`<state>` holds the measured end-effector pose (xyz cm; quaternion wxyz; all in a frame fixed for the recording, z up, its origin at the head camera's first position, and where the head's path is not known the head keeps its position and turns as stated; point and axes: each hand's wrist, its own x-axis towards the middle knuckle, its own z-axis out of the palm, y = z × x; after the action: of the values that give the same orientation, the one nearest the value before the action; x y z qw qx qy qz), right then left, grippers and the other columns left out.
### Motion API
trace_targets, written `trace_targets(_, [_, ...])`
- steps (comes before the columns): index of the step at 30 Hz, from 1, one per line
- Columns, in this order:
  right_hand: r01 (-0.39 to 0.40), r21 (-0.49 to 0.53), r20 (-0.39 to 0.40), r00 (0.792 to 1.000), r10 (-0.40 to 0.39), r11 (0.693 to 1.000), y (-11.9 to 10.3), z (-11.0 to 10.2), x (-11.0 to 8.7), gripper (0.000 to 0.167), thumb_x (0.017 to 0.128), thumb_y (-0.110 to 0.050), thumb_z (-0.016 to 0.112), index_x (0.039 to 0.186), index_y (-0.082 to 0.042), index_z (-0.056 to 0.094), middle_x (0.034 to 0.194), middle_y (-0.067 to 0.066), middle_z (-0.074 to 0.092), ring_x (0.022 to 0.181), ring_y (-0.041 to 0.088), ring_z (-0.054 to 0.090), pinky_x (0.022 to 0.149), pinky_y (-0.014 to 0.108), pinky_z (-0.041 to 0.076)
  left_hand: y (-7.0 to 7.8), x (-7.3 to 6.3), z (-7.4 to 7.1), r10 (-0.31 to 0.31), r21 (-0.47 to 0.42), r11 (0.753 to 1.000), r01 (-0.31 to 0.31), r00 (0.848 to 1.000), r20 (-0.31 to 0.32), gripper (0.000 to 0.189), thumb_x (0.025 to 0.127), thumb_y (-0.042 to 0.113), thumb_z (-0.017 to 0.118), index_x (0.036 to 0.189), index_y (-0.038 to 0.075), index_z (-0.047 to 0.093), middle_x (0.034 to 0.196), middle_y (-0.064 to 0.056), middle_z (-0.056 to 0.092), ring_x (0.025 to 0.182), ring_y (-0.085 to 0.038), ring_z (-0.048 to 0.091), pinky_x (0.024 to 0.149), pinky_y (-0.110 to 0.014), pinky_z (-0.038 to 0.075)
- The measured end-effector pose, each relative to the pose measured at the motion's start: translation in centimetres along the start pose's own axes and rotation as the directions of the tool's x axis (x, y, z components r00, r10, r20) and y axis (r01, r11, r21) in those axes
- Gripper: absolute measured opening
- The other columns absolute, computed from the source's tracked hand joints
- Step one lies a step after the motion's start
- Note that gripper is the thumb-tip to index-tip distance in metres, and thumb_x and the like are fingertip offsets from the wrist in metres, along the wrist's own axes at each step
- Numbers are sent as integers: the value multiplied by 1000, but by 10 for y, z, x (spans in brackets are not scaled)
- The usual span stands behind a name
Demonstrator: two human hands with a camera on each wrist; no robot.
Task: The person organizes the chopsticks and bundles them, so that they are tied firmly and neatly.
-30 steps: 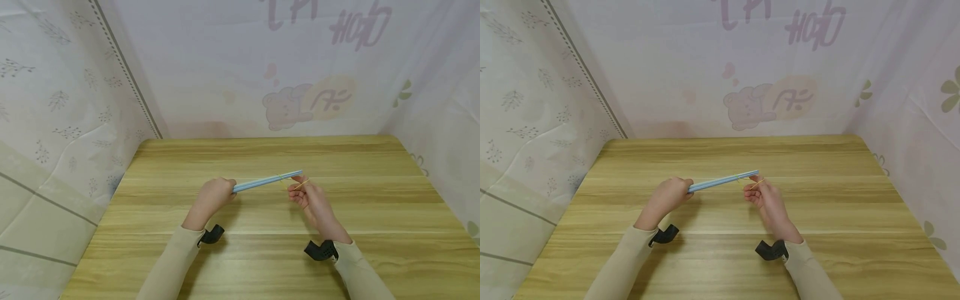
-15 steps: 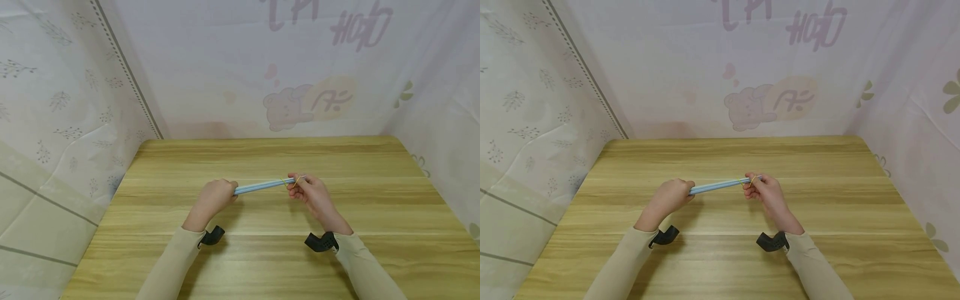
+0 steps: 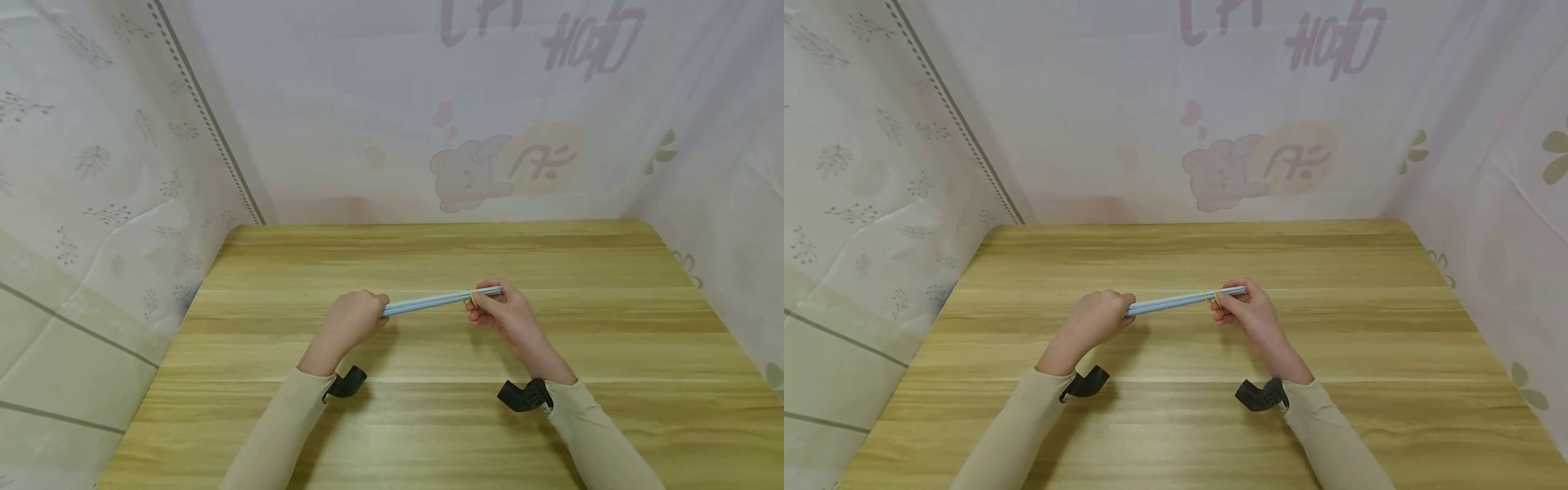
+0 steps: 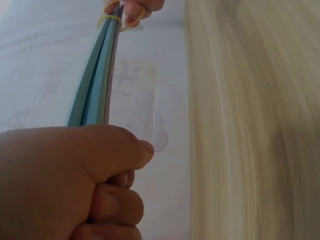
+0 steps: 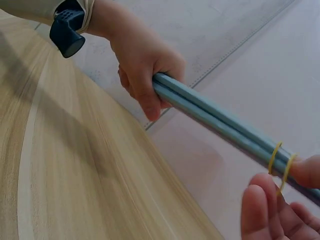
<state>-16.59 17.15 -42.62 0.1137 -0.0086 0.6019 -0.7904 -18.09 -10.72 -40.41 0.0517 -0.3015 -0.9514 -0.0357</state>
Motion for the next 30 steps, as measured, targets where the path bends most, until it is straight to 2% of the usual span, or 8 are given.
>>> trace_targets(6, [-18, -122, 67, 997, 27, 992, 8, -5, -4, 19, 97, -8, 54, 112, 0, 45, 85, -1, 69, 71, 10, 65, 69, 29, 55, -3, 0, -4, -12, 1, 1000, 12, 1000, 11, 24, 84, 18, 71, 70, 11, 54, 58, 2, 49, 49, -10, 36, 43, -26, 38])
trace_targets(9, [-34, -189, 84, 995, 51, 981, 12, -8, -5, 24, 99, -14, 52, 115, 3, 45, 89, -2, 69, 74, 11, 65, 72, 31, 55, -5, -1, -7, -15, 8, 1000, 15, 1000, 25, 23, 85, 18, 71, 71, 11, 55, 58, 2, 48, 50, -10, 36, 44, -26, 38])
trace_targets(15, [-54, -263, 38, 997, 67, 963, 15, -13, -5, 32, 99, -14, 50, 119, 9, 40, 86, -1, 69, 74, 12, 65, 71, 32, 56, -6, -1, -8, 9, 1, 1000, -9, 999, 49, 22, 85, 16, 69, 70, 11, 54, 57, 3, 42, 51, -8, 33, 46, -24, 33])
trace_targets(22, [-112, -321, -23, 994, 111, 940, 22, -16, -7, 20, 97, -9, 52, 106, 4, 40, 83, 9, 69, 71, 15, 66, 68, 32, 56, -7, 0, -6, 16, -1, 1000, -16, 998, 68, 20, 86, 15, 68, 71, 11, 55, 57, 3, 41, 51, -8, 31, 46, -22, 30])
trace_targets(26, [-140, -330, -45, 990, 132, 934, 29, -16, -10, 15, 95, -4, 52, 101, 3, 40, 76, 7, 69, 66, 13, 65, 64, 28, 55, -7, -1, -7, 14, -9, 1000, -13, 997, 71, 19, 85, 13, 68, 71, 11, 56, 57, 3, 42, 51, -8, 31, 47, -23, 30])
trace_targets(30, [-139, -347, -12, 990, 144, 928, 35, -17, -14, 11, 94, 0, 51, 97, 3, 41, 70, 3, 67, 61, 11, 63, 59, 26, 54, -8, -2, -7, 15, -13, 1000, -14, 998, 69, 19, 86, 13, 68, 71, 11, 56, 57, 3, 41, 51, -8, 31, 47, -23, 30])
